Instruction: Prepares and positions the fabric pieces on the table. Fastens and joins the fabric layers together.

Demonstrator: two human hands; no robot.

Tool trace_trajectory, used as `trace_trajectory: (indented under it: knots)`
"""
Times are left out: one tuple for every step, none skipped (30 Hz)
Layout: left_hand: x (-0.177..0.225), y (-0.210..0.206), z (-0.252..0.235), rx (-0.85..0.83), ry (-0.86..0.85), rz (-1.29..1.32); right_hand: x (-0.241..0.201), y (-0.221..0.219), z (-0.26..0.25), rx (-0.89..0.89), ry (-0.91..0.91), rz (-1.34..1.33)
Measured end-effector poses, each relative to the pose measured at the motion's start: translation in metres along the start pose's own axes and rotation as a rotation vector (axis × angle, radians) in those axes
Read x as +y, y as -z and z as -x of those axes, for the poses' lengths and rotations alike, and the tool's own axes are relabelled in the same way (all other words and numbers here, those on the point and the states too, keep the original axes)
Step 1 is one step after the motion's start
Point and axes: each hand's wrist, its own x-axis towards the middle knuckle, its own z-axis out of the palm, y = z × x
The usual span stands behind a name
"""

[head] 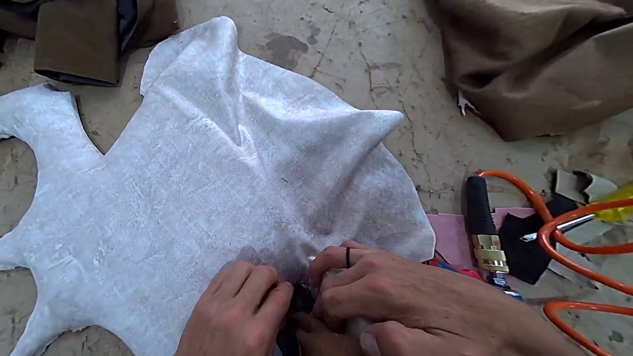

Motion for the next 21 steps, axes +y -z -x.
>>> trace_trajectory:
  knots:
    - [-0.001,0.001,-0.003,-0.043,-0.036,-0.017,0.0,0.0,0.0,0.0,0.004,0.003]
    - [-0.001,0.002,-0.005,-0.075,-0.053,-0.041,0.0,0.001,-0.001,-0.002,0.006,0.007]
    - [0.0,0.002,-0.006,-0.094,-0.055,-0.062,-0.001,0.001,-0.001,-0.006,0.006,0.008]
    - [0.004,0.001,-0.006,-0.099,-0.041,-0.079,-0.001,0.002,-0.001,-0.011,0.005,0.007]
    - [0.008,-0.001,-0.006,-0.087,-0.013,-0.094,-0.001,0.002,0.0,-0.014,0.007,0.009]
    - [0.013,-0.004,-0.005,-0.053,0.023,-0.109,-0.001,0.003,0.0,-0.014,0.009,0.01]
    - [0.018,-0.008,-0.004,-0.02,0.06,-0.122,-0.002,0.002,0.0,-0.012,0.012,0.008]
    - [0.022,-0.01,-0.004,0.01,0.091,-0.139,-0.003,0.003,0.001,-0.009,0.014,0.01]
    - [0.025,-0.013,-0.005,0.031,0.119,-0.154,-0.003,0.003,0.001,-0.008,0.018,0.017]
    - [0.027,-0.014,-0.007,0.037,0.144,-0.161,-0.003,0.003,0.002,-0.006,0.021,0.021]
    - [0.027,-0.014,-0.008,0.038,0.168,-0.155,-0.004,0.003,0.003,-0.005,0.024,0.022]
    - [0.027,-0.014,-0.01,0.045,0.187,-0.143,-0.004,0.003,0.003,-0.003,0.026,0.025]
    - [0.026,-0.016,-0.01,0.068,0.197,-0.132,-0.004,0.004,0.004,-0.002,0.025,0.027]
    - [0.025,-0.018,-0.009,0.101,0.201,-0.124,-0.005,0.004,0.004,-0.001,0.023,0.031]
    - [0.025,-0.019,-0.008,0.136,0.199,-0.114,-0.005,0.004,0.004,0.0,0.018,0.036]
    - [0.026,-0.02,-0.006,0.165,0.196,-0.098,-0.005,0.004,0.004,0.005,0.016,0.04]
    - [0.027,-0.02,-0.006,0.177,0.195,-0.083,-0.005,0.003,0.004,0.007,0.014,0.043]
    - [0.028,-0.019,-0.005,0.168,0.196,-0.068,-0.005,0.003,0.004,0.01,0.013,0.043]
    - [0.029,-0.016,-0.006,0.134,0.199,-0.056,-0.004,0.002,0.004,0.014,0.016,0.042]
    - [0.031,-0.011,-0.008,0.081,0.204,-0.041,-0.003,0.001,0.004,0.017,0.016,0.04]
    - [0.032,-0.006,-0.01,0.022,0.208,-0.025,-0.003,0.001,0.004,0.015,0.016,0.036]
